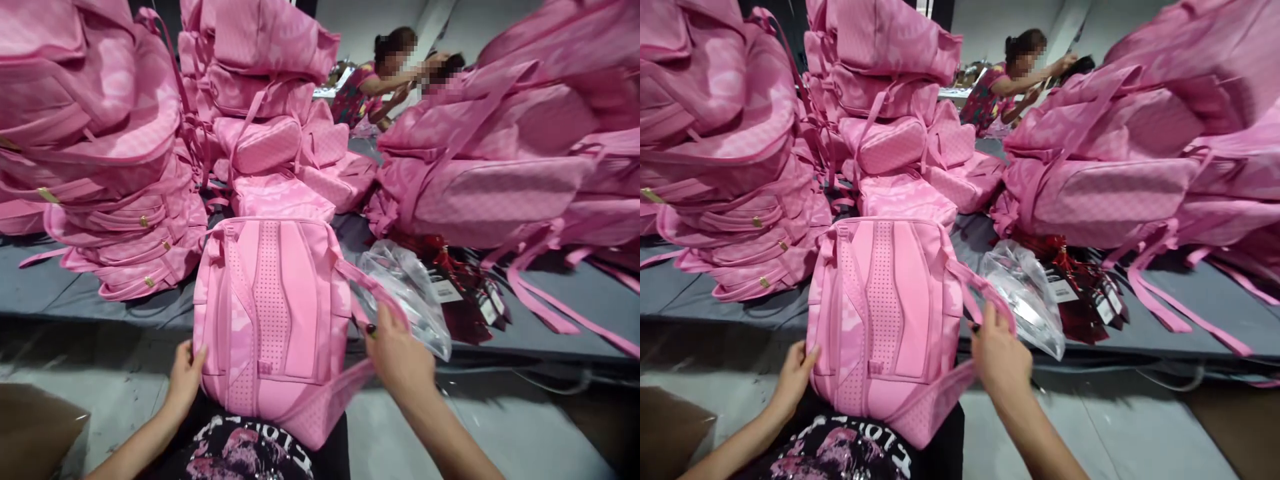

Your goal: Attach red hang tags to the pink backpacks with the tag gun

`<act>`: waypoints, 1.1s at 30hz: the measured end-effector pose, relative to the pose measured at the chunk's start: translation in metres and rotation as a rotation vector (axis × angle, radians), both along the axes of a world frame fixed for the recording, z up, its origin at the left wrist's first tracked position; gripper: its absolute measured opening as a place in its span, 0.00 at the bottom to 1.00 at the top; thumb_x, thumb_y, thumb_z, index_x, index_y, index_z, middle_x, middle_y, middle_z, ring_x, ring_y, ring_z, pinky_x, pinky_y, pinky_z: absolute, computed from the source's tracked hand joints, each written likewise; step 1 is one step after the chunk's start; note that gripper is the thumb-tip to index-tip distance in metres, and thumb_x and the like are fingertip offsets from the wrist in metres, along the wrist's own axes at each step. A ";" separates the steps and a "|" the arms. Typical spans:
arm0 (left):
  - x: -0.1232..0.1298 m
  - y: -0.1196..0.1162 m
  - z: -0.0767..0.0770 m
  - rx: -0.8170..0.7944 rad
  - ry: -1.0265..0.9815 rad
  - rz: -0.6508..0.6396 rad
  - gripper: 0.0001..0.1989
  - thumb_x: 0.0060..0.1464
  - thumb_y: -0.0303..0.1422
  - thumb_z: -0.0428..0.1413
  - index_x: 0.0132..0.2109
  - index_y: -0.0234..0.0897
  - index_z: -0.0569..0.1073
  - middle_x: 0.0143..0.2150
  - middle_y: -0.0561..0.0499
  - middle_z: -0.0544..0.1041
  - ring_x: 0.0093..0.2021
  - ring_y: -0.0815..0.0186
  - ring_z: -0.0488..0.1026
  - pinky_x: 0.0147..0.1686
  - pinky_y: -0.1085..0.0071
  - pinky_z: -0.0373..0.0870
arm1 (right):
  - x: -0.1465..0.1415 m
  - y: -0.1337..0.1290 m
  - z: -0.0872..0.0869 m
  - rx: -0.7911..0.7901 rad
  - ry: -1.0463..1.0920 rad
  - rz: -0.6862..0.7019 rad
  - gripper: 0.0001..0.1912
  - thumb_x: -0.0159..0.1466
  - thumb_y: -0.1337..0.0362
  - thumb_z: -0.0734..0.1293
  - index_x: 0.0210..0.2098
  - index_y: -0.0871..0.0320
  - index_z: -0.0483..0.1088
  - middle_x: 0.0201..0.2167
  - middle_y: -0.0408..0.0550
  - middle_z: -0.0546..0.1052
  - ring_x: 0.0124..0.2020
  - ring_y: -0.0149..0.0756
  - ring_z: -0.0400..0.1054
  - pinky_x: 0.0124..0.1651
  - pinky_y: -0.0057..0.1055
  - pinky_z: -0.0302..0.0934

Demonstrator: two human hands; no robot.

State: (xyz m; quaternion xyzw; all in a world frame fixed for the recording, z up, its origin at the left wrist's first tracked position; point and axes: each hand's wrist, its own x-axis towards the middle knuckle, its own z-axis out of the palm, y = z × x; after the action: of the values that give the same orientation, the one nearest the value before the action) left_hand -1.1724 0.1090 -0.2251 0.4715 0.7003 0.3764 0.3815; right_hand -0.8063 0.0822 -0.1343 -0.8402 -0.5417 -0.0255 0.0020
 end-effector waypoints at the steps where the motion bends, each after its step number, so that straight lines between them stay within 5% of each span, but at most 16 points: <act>1: -0.001 0.004 0.010 0.147 0.096 0.004 0.32 0.53 0.52 0.53 0.57 0.34 0.66 0.59 0.35 0.70 0.62 0.45 0.66 0.62 0.46 0.61 | 0.014 0.001 0.001 0.007 0.099 -0.032 0.20 0.69 0.58 0.62 0.56 0.61 0.65 0.33 0.53 0.78 0.28 0.43 0.75 0.26 0.30 0.58; 3: 0.010 0.020 0.038 0.562 0.310 -0.151 0.26 0.59 0.41 0.53 0.61 0.37 0.62 0.62 0.37 0.66 0.65 0.51 0.62 0.66 0.47 0.55 | 0.022 0.007 -0.004 0.023 0.287 0.000 0.19 0.68 0.54 0.63 0.52 0.60 0.68 0.31 0.51 0.79 0.31 0.44 0.75 0.29 0.31 0.59; 5: 0.040 0.046 0.072 0.923 0.459 -0.575 0.20 0.62 0.30 0.50 0.61 0.41 0.63 0.58 0.42 0.71 0.62 0.58 0.65 0.63 0.52 0.61 | 0.009 0.015 -0.014 0.078 0.342 0.015 0.18 0.68 0.54 0.63 0.49 0.61 0.69 0.31 0.51 0.79 0.33 0.44 0.75 0.31 0.31 0.58; 7: 0.087 0.078 0.102 1.056 0.604 -0.980 0.18 0.63 0.28 0.49 0.59 0.39 0.65 0.56 0.43 0.72 0.60 0.58 0.67 0.60 0.54 0.64 | -0.011 0.021 -0.024 0.143 0.278 -0.020 0.20 0.67 0.53 0.63 0.49 0.62 0.69 0.31 0.52 0.79 0.32 0.45 0.75 0.30 0.32 0.56; 9: 0.137 0.110 0.121 1.113 0.781 -1.146 0.13 0.64 0.30 0.48 0.54 0.35 0.69 0.53 0.41 0.74 0.58 0.54 0.68 0.60 0.50 0.62 | -0.026 0.022 -0.030 0.209 0.203 0.007 0.21 0.67 0.52 0.64 0.52 0.62 0.68 0.32 0.53 0.80 0.32 0.46 0.75 0.29 0.32 0.55; 12: 0.190 0.147 0.127 1.159 0.850 -1.248 0.12 0.64 0.37 0.51 0.42 0.33 0.74 0.41 0.44 0.76 0.46 0.57 0.72 0.55 0.55 0.64 | -0.031 0.018 -0.035 0.318 0.096 0.091 0.22 0.68 0.53 0.63 0.54 0.64 0.68 0.31 0.55 0.80 0.30 0.45 0.75 0.29 0.31 0.57; 15: 0.208 0.167 0.119 1.204 0.870 -1.349 0.16 0.61 0.45 0.54 0.34 0.36 0.74 0.32 0.49 0.74 0.36 0.62 0.69 0.45 0.62 0.65 | -0.027 0.018 -0.040 0.413 0.040 0.158 0.21 0.70 0.55 0.61 0.54 0.65 0.68 0.29 0.54 0.79 0.28 0.44 0.75 0.28 0.31 0.58; 19: 0.194 0.200 0.121 1.213 0.903 -1.401 0.18 0.60 0.46 0.55 0.31 0.37 0.75 0.32 0.50 0.74 0.35 0.64 0.65 0.44 0.62 0.62 | -0.026 0.027 -0.045 0.457 0.021 0.240 0.20 0.71 0.57 0.58 0.53 0.67 0.68 0.27 0.51 0.77 0.28 0.42 0.74 0.28 0.30 0.59; 25: 0.166 0.270 0.159 1.116 1.068 -1.158 0.20 0.58 0.50 0.55 0.33 0.38 0.76 0.39 0.47 0.73 0.47 0.56 0.64 0.57 0.50 0.53 | -0.025 0.031 -0.046 0.412 0.037 0.245 0.20 0.71 0.56 0.57 0.52 0.65 0.68 0.26 0.51 0.77 0.27 0.41 0.73 0.28 0.30 0.58; 28: 0.169 0.261 0.153 1.126 1.061 -1.153 0.19 0.58 0.49 0.55 0.35 0.37 0.76 0.47 0.44 0.73 0.53 0.53 0.63 0.60 0.49 0.51 | -0.022 0.033 -0.038 0.288 0.099 0.199 0.20 0.70 0.55 0.59 0.53 0.64 0.67 0.27 0.51 0.77 0.27 0.41 0.73 0.27 0.30 0.56; 31: 0.177 0.227 0.138 1.079 0.975 -1.383 0.22 0.57 0.53 0.55 0.38 0.36 0.76 0.43 0.45 0.74 0.46 0.56 0.67 0.56 0.52 0.55 | -0.018 0.031 -0.016 0.173 0.293 0.111 0.18 0.69 0.54 0.61 0.51 0.59 0.69 0.28 0.49 0.78 0.27 0.41 0.73 0.27 0.29 0.58; 33: 0.180 0.207 0.132 1.020 0.912 -1.505 0.23 0.55 0.53 0.57 0.40 0.36 0.76 0.38 0.47 0.75 0.42 0.58 0.67 0.54 0.55 0.57 | -0.016 0.026 0.008 0.296 0.506 0.054 0.20 0.68 0.50 0.61 0.51 0.57 0.70 0.33 0.50 0.80 0.30 0.41 0.75 0.31 0.31 0.63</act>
State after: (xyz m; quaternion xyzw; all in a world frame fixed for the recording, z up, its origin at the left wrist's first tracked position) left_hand -0.9922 0.3158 -0.0929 0.9950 0.0564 0.0768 -0.0308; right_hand -0.8226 0.1084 -0.1266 -0.7957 -0.5365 0.1061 0.2603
